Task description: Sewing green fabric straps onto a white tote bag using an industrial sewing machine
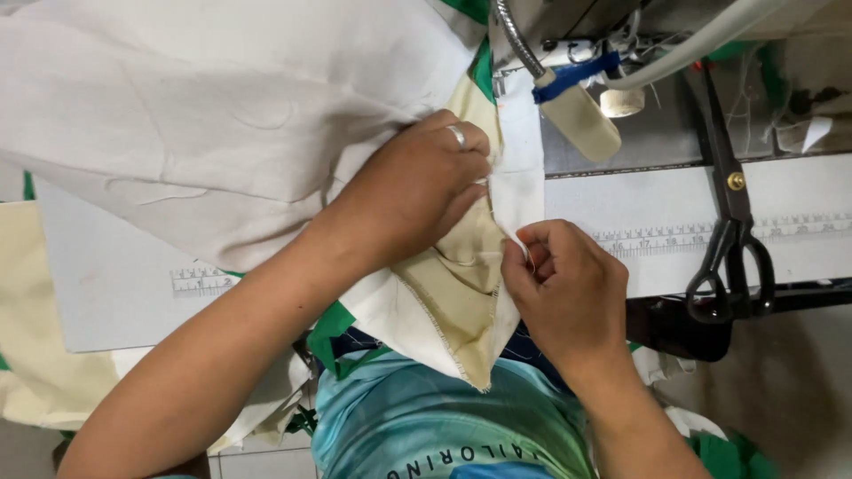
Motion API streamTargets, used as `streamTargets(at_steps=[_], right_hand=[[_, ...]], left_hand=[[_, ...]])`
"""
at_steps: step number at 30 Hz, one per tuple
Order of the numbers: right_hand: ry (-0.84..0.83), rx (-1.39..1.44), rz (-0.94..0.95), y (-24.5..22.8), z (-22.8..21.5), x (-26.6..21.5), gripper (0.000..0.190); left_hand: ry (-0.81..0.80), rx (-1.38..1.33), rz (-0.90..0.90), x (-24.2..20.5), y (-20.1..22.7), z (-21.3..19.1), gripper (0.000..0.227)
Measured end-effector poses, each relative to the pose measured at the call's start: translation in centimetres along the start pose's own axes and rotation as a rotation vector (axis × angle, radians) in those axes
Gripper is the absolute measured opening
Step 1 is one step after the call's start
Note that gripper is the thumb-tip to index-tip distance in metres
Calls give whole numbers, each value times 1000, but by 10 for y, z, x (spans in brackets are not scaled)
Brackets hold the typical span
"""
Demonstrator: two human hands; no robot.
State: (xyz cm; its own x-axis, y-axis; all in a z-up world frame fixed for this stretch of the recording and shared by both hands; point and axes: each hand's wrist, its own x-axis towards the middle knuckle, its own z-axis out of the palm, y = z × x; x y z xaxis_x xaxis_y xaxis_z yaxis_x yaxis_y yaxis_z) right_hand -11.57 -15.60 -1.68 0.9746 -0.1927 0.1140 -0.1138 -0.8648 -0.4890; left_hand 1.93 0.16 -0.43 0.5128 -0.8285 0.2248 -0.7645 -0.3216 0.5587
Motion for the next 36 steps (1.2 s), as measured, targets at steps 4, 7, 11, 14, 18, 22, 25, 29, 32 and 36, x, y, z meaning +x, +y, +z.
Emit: streamTargets(at_steps=[4, 7, 11, 14, 18, 22, 25, 29, 32, 36], right_hand=[[20, 154, 75, -2, -14, 2, 7], [-12, 346, 258, -4, -21, 1, 6], [-46, 522, 383, -6, -27, 4, 12], [-76, 490, 369, -7, -28, 5, 20], [-88, 472, 404, -17, -27, 7, 20], [-43, 474, 414, -15, -25, 8, 19], [-40, 440, 394, -18, -27, 7, 19], [-32, 311, 289, -15, -25, 6, 15], [5, 143, 153, -7, -22, 3, 21], [91, 13, -106, 0, -12, 1, 26]], left_hand=[[49, -30, -42, -1, -3, -1, 18], [35, -41, -84, -5, -6, 0, 15], [-67, -14, -228, 7, 4, -11, 21], [-133, 156, -133, 19, 3, -13, 17], [-71, 295, 94, 25, -2, -10, 25], [51, 393, 313, 29, -3, -10, 25], [39, 475, 378, 31, -6, 3, 22], [80, 435, 429, 34, -14, 15, 19], [164, 666, 512, 32, -13, 15, 29], [242, 756, 577, 22, -13, 15, 29]])
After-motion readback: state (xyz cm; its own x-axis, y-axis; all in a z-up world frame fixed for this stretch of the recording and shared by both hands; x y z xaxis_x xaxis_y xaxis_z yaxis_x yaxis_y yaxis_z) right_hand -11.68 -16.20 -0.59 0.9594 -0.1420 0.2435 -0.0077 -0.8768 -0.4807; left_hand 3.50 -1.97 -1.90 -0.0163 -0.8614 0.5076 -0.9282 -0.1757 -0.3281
